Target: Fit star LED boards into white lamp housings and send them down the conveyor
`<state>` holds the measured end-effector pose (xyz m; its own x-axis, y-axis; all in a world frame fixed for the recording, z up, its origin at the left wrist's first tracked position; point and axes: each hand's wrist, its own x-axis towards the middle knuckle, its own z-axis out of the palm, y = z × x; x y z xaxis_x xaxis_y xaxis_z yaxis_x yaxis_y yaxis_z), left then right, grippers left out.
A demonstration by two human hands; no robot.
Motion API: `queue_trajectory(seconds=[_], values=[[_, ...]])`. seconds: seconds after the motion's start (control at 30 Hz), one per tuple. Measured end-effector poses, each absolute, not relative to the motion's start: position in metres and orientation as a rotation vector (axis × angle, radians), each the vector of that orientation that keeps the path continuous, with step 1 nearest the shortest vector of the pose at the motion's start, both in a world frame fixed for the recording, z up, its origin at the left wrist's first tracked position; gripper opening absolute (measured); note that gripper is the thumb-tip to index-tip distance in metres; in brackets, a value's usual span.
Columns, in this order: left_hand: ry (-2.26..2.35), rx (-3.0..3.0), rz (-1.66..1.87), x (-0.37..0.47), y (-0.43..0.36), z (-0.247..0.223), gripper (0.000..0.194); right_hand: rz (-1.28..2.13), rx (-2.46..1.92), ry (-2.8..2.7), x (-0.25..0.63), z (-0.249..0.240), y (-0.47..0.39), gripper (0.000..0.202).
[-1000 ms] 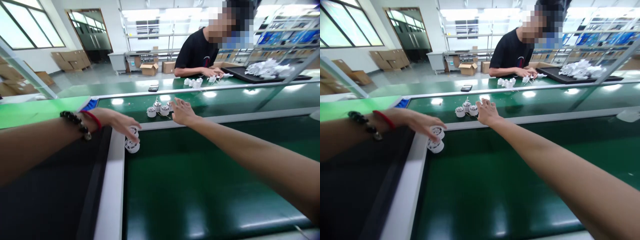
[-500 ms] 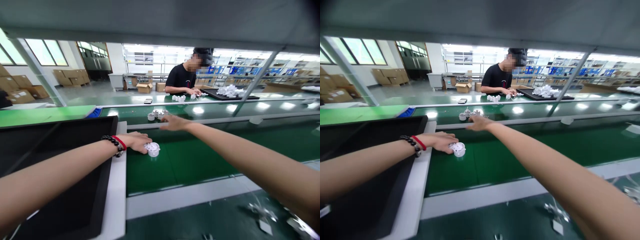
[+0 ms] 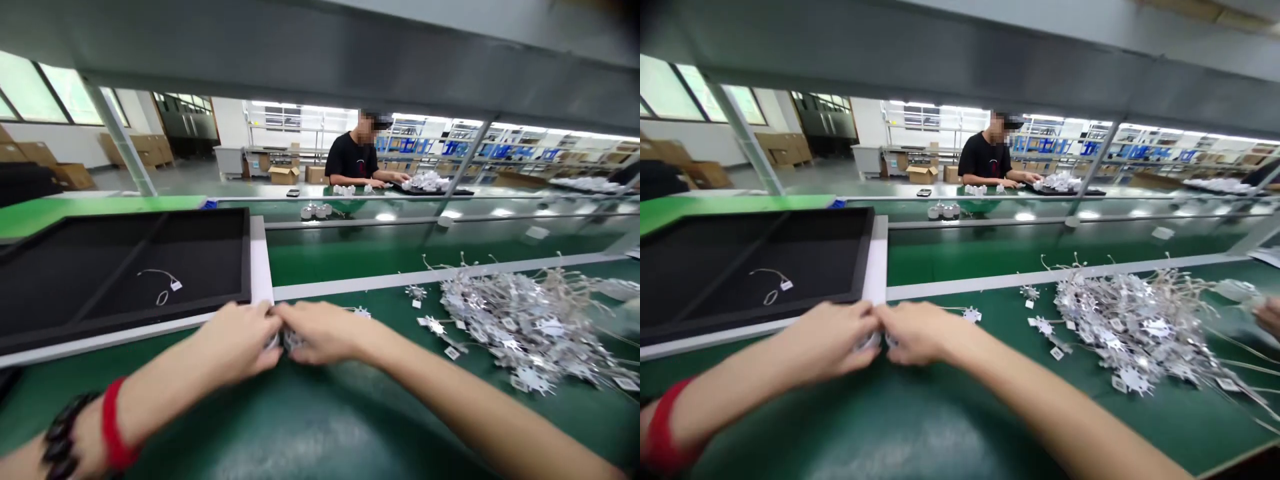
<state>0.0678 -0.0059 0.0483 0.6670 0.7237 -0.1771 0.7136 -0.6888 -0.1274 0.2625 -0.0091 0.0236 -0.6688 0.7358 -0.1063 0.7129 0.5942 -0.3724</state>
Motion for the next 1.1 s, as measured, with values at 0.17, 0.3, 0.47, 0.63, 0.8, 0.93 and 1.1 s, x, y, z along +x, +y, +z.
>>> queue_trajectory(seconds=[0.17, 0.3, 0.47, 0.63, 0.8, 0.93, 1.1], values=[[-1.356, -2.903, 0.539, 0.041, -0.054, 0.029, 0.054, 0.589, -1.071, -2.829, 0.248, -0.002, -0.053, 0.072], [-1.448, -3.012, 0.397, 0.019, -0.04, 0.059, 0.071, 0.457, -1.333, -2.685, 0.28, 0.012, -0.046, 0.082], [-1.477, -3.155, -0.162, 0.008, -0.014, 0.074, 0.054, 0.351, -1.822, -2.422, 0.332, 0.007, -0.022, 0.034], [-1.324, -3.168, 0.194, 0.021, 0.0, 0.044, 0.043, 0.39, -1.811, -2.188, 0.338, -0.007, -0.013, 0.019], [-1.11, -3.306, 0.341, 0.04, 0.003, 0.028, 0.06, 0.554, -1.593, -1.856, 0.328, -0.003, -0.02, 0.032], [-1.037, -3.344, 0.38, 0.054, 0.002, 0.025, 0.028, 0.769, -1.434, -1.619, 0.329, -0.004, -0.024, 0.047], [-1.261, -3.256, 0.204, 0.059, 0.002, 0.027, 0.055, 1.028, -1.265, -1.349, 0.325, -0.006, -0.026, 0.048]])
